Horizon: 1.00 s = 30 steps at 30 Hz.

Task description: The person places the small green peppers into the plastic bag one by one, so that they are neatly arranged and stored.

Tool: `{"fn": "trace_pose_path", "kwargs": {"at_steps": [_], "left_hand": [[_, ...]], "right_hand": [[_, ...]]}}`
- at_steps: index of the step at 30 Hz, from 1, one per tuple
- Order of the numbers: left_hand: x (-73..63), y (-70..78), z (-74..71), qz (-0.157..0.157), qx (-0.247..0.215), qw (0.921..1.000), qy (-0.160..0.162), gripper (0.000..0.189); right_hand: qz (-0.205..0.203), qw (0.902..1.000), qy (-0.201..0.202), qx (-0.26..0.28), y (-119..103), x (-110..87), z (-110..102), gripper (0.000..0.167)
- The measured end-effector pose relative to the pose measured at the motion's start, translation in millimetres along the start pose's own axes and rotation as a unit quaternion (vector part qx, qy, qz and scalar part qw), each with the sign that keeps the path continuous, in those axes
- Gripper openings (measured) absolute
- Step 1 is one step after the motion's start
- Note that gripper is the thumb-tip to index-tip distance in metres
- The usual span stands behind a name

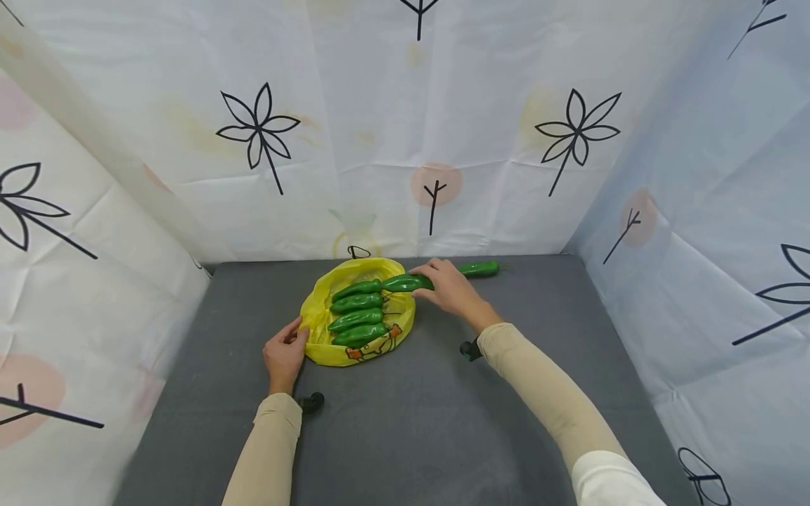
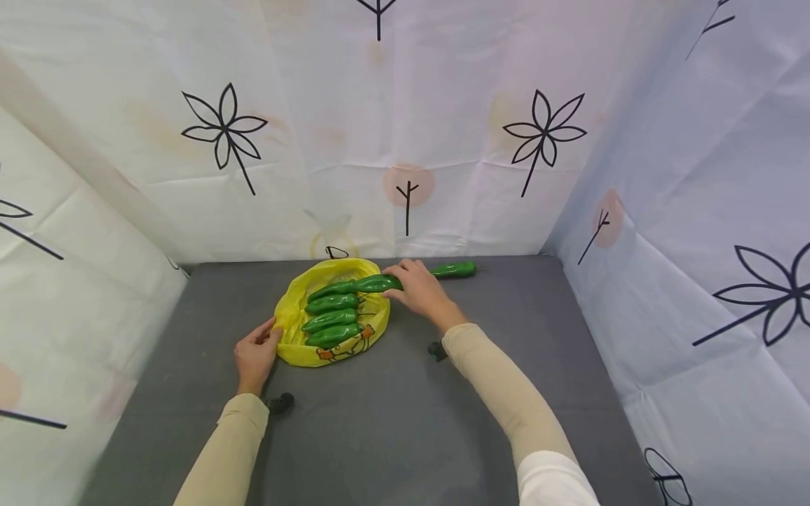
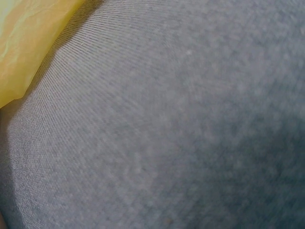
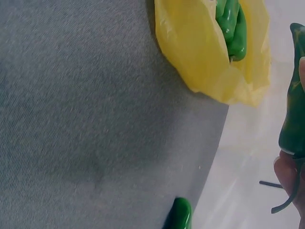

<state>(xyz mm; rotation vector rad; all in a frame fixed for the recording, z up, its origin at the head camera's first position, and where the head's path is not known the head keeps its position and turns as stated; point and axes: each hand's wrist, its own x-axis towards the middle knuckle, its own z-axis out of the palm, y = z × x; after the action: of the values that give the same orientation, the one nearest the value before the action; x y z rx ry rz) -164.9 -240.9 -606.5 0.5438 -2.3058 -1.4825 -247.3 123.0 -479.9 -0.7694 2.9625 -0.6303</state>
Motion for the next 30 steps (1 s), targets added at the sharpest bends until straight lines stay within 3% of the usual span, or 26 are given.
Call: {"fn": "trace_pose_path", "kwargs": {"at_steps": [15, 30], "left_hand": [[1.7, -6.0, 2.5, -0.007, 0.001, 1.0000, -0.003, 0.034], [2.5, -9.4, 1.2, 0.014, -0.005, 0.9999, 0.001, 0.033]], "right_hand": [[-0.019, 0.9995, -0.026, -0.001, -22.3, 15.6, 9.3, 0.049], [-0.051, 0.9971, -0.054, 0.012, -44.4, 30.0, 24.5, 0.051]]}}
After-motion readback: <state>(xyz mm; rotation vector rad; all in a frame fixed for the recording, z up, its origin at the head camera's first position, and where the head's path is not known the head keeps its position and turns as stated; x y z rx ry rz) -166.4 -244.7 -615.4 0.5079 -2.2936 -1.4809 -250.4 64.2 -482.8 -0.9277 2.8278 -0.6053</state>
